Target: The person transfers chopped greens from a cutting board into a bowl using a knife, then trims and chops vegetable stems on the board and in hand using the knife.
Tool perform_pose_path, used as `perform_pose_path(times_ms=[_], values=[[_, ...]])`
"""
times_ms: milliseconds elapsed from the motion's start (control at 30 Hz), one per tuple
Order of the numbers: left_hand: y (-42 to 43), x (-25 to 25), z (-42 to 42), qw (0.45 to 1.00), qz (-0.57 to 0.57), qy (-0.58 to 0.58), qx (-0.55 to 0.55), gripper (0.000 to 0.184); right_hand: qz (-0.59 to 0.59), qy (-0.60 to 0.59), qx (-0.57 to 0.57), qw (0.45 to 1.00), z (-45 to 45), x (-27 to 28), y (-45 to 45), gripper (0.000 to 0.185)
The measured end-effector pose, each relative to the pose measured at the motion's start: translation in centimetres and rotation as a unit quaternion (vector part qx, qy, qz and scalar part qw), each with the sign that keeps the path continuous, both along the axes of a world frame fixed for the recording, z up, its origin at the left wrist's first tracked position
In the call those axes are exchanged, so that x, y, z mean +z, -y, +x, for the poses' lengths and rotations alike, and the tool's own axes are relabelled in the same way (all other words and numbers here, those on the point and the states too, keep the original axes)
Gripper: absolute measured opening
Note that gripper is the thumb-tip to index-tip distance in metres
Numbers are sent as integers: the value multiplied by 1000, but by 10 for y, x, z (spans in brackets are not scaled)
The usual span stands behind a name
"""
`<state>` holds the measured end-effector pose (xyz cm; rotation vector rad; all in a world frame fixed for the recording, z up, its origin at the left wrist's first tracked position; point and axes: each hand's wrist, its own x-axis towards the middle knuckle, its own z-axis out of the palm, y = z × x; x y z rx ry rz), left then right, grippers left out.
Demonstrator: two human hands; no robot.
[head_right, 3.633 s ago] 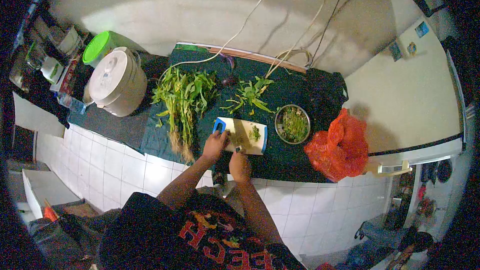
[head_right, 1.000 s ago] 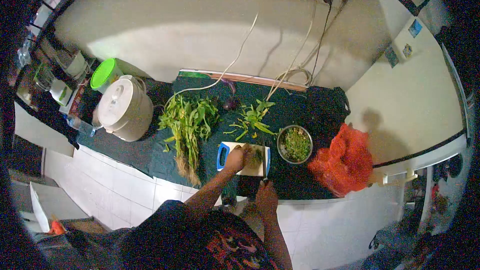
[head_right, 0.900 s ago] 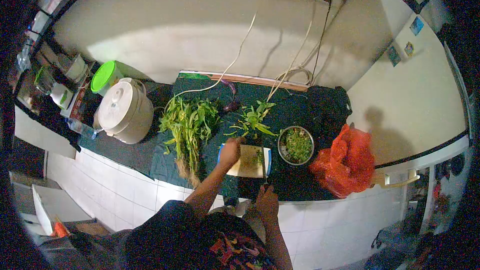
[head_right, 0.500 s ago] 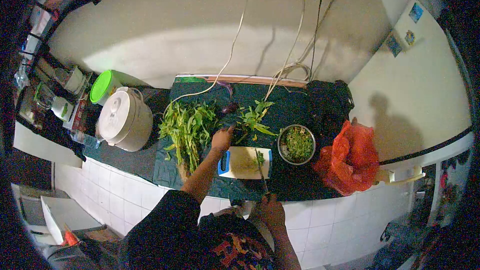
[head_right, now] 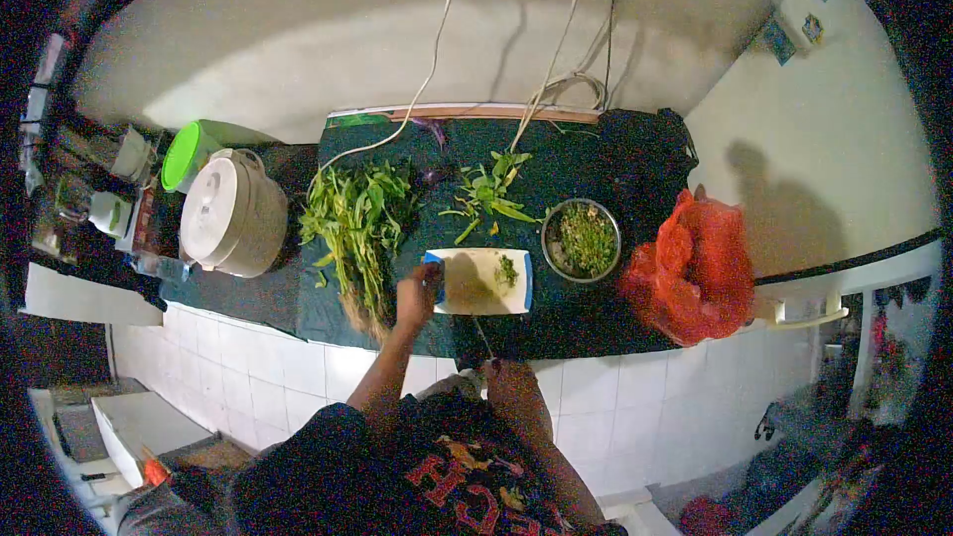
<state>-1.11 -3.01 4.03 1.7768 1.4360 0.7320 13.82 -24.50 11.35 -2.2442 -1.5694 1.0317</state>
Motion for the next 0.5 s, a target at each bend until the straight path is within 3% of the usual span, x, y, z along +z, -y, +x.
perform_pose_path(times_ms=[133, 200, 267, 333, 400, 467, 500], values=[[2, 9, -16, 1000, -17, 21, 2, 20, -47, 5, 15, 999, -6, -13, 0, 44], [8, 12, -6, 994, -11, -3, -104, 22, 25, 47, 7, 999, -7, -14, 5, 44], [16, -4, 10, 991, -14, -31, -130, 21, 43, 65, -21, 997, -7, -17, 2, 44], [23, -9, 25, 976, 61, -80, -192, 18, 36, 71, -48, 996, -7, -27, -5, 44], [26, -26, 30, 977, 55, -62, -198, 17, -50, 59, -130, 989, -9, -39, -15, 43], [27, -45, 29, 960, 161, -98, -206, 18, -51, 58, -127, 989, -13, -38, -21, 43], [28, -44, 27, 960, 161, -97, -205, 18, -52, 55, -125, 989, -16, -35, -25, 43]])
